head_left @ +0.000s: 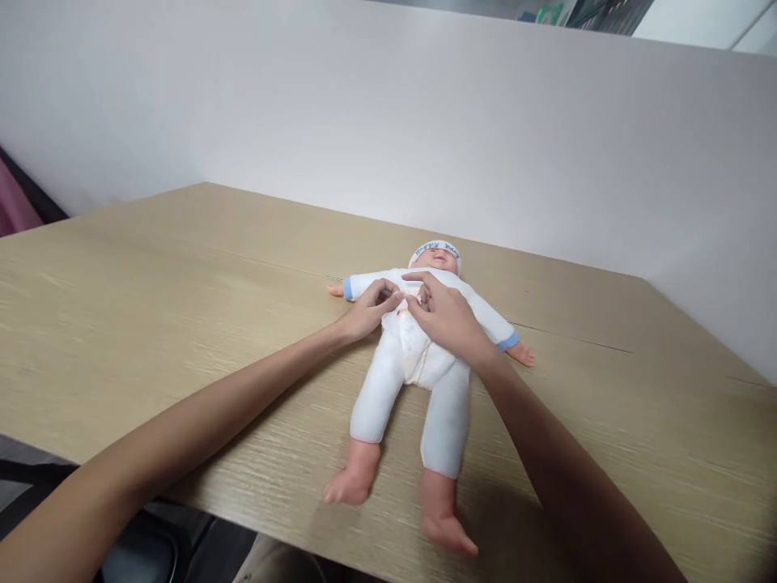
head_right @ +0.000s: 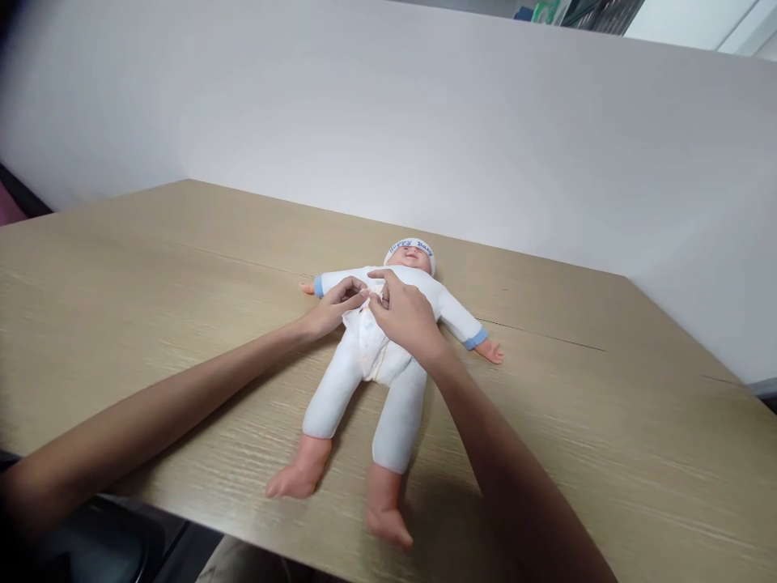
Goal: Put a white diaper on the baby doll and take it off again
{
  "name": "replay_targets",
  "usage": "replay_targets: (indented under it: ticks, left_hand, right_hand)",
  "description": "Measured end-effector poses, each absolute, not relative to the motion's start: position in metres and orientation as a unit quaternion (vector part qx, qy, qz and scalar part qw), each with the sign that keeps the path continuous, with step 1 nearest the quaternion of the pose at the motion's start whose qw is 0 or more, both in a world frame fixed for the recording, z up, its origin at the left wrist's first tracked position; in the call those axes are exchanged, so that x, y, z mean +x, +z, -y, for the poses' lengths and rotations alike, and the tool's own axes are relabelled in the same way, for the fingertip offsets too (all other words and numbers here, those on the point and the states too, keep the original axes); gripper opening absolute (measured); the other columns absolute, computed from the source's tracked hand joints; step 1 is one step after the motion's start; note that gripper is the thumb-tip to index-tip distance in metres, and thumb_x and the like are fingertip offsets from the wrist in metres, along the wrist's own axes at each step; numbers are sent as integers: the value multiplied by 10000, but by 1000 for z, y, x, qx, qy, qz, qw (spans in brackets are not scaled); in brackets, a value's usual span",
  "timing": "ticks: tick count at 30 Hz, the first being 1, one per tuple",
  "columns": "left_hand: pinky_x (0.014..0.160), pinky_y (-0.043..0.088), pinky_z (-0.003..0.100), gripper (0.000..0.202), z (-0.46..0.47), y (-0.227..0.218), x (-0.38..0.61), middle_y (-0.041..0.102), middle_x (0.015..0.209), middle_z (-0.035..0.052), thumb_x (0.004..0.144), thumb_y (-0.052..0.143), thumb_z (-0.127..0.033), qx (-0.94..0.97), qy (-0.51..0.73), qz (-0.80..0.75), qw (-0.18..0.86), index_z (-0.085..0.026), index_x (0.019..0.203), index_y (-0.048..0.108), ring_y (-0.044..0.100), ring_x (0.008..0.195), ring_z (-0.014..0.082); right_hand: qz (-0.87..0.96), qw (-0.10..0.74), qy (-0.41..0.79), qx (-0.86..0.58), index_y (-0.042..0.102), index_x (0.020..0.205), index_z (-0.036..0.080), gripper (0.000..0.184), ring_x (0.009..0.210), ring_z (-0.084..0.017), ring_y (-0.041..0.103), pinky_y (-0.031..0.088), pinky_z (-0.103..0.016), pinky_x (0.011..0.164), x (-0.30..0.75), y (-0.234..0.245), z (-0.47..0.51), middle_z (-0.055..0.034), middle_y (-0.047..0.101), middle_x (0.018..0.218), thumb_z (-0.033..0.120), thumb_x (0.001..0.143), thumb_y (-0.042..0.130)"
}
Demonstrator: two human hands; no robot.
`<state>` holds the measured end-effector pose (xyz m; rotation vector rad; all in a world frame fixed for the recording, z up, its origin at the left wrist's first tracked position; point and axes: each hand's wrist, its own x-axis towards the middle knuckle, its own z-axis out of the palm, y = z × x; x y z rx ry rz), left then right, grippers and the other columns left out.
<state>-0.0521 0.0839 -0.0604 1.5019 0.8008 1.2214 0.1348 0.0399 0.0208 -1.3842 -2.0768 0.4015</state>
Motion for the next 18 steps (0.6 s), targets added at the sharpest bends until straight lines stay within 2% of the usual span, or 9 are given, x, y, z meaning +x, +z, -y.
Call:
replay_targets:
  ticks: [3, 6, 9, 11, 14, 16, 18]
  left_hand:
    - [700, 428, 278, 493, -87, -60, -51, 583, 841, -14, 929, 795, -653, 621, 499, -338, 501, -202, 971, 601, 519, 744, 146]
    - [726, 447, 290, 424, -79, -55, -53, 611, 874, 8, 980, 756, -595, 609, 506, -366, 489, -200, 999, 601, 559, 785, 165]
    - [808, 467, 305, 284, -49, -41, -63, 665, 1110, 51, 1056, 692, -470, 612, 541, -397, 419, -208, 1127, 610, 586, 883, 168]
    - [855, 472, 316, 207, -19, -29, -73, 681, 1248, 62, 1098, 648, -399, 675, 535, -377, 340, -219, 1200, 636, 589, 918, 166]
    - [907, 468, 344, 146, 26, -15, -88, 749, 1145, 47, 1129, 606, -345, 831, 388, -265, 297, -234, 1168, 693, 619, 971, 198]
    - [942, 446, 377, 163, 45, -14, -93, 769, 1028, 35, 1125, 618, -359, 900, 263, -214, 275, -246, 1081, 727, 614, 980, 226]
    - [951, 433, 395, 208, 51, -19, -95, 764, 953, 35, 1111, 642, -402, 918, 209, -224, 253, -254, 1003, 738, 604, 979, 247]
  right_hand:
    - [775, 348, 108, -517, 728, 1261, 222, 366, 743, -217, 596, 420, -337, 743, 135, 17, -43, 26, 598, 759, 136, 946, 563]
    - [777, 389, 50, -492, 718, 1175, 217, 432, 804, -235, 599, 439, -357, 781, 134, 19, -32, -13, 608, 845, 28, 867, 480]
    - [793, 410, 43, -450, 662, 1023, 229, 325, 838, -223, 613, 473, -354, 793, 135, 24, 10, -42, 626, 952, 13, 867, 478]
    - [814, 393, 99, -415, 607, 967, 238, 191, 814, -194, 631, 505, -324, 757, 139, 24, 51, -39, 643, 992, 63, 922, 545]
    - [837, 309, 204, -402, 609, 1027, 250, 113, 747, -158, 646, 521, -289, 702, 152, 15, 106, -17, 704, 1007, 142, 993, 613]
    - [838, 269, 213, -424, 632, 1021, 258, 78, 769, -169, 672, 516, -294, 718, 164, 4, 123, -7, 726, 950, 182, 1021, 615]
    - [825, 252, 190, -469, 649, 978, 261, 81, 741, -179, 669, 498, -303, 711, 176, -7, 123, 5, 710, 841, 240, 1045, 607]
